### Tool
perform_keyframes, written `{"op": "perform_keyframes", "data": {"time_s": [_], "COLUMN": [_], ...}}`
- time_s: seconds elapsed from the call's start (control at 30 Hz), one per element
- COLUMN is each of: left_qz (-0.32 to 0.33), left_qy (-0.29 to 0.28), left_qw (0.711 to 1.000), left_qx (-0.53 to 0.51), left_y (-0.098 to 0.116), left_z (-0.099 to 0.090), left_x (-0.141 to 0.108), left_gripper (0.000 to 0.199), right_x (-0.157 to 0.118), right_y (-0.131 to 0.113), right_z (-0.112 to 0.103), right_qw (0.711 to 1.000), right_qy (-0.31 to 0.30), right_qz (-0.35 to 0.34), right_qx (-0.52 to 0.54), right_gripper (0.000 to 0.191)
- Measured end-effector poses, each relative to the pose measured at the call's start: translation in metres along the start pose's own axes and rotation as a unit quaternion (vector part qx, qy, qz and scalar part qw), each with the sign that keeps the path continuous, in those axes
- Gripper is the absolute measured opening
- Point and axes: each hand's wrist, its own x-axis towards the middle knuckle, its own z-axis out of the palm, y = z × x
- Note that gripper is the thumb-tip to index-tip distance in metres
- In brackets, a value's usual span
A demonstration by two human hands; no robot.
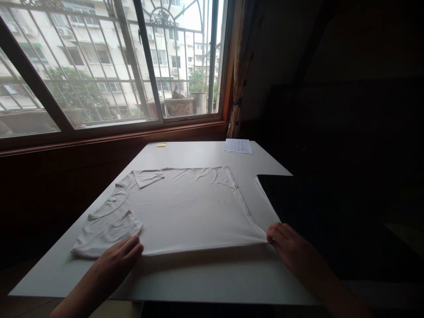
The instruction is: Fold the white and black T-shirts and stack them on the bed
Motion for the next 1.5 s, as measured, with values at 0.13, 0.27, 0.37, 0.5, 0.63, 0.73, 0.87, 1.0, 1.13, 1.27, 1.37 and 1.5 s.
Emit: {"op": "perform_keyframes", "data": {"time_s": [0.13, 0.27, 0.37, 0.5, 0.63, 0.73, 0.87, 1.0, 1.13, 1.27, 1.37, 1.5], "left_qz": [-0.019, -0.039, -0.048, -0.031, -0.025, -0.029, -0.037, -0.041, -0.036, -0.022, -0.001, 0.003], "left_qy": [-0.035, -0.109, -0.135, -0.139, -0.147, -0.166, -0.191, -0.192, -0.196, -0.192, -0.183, -0.181], "left_qw": [0.999, 0.989, 0.982, 0.983, 0.984, 0.982, 0.977, 0.975, 0.977, 0.981, 0.983, 0.983], "left_qx": [-0.025, -0.096, -0.119, -0.117, -0.101, -0.082, -0.084, -0.102, -0.075, -0.004, 0.023, 0.041], "left_y": [0.002, 0.008, 0.012, 0.015, 0.022, 0.030, 0.037, 0.038, 0.042, 0.046, 0.044, 0.042], "left_z": [-0.003, -0.022, -0.033, -0.030, -0.022, -0.018, -0.013, -0.011, -0.015, -0.010, -0.002, 0.004], "left_x": [-0.004, -0.001, 0.005, 0.019, 0.038, 0.050, 0.057, 0.054, 0.055, 0.057, 0.056, 0.054], "left_gripper": [0.021, 0.021, 0.016, 0.016, 0.017, 0.019, 0.019, 0.018, 0.020, 0.018, 0.018, 0.020], "right_x": [-0.005, -0.004, 0.000, 0.011, 0.026, 0.038, 0.048, 0.047, 0.041, 0.036, 0.035, 0.032], "right_y": [-0.002, -0.005, -0.009, -0.021, -0.032, -0.039, -0.048, -0.048, -0.042, -0.041, -0.041, -0.038], "right_z": [0.003, 0.001, -0.007, -0.021, -0.028, -0.026, -0.017, -0.010, -0.009, -0.010, -0.008, -0.002], "right_qw": [1.000, 1.000, 0.998, 0.997, 0.996, 0.994, 0.988, 0.985, 0.987, 0.989, 0.991, 0.993], "right_qy": [0.007, -0.007, -0.038, -0.068, -0.086, -0.099, -0.139, -0.165, -0.158, -0.144, -0.130, -0.112], "right_qz": [-0.012, -0.029, -0.040, -0.036, -0.031, -0.032, -0.037, -0.028, -0.030, -0.036, -0.034, -0.032], "right_qx": [-0.013, 0.000, 0.011, 0.016, 0.016, 0.029, 0.050, 0.046, 0.022, -0.012, -0.022, -0.022], "right_gripper": [0.027, 0.034, 0.036, 0.028, 0.022, 0.019, 0.016, 0.019, 0.021, 0.023, 0.024, 0.025]}}
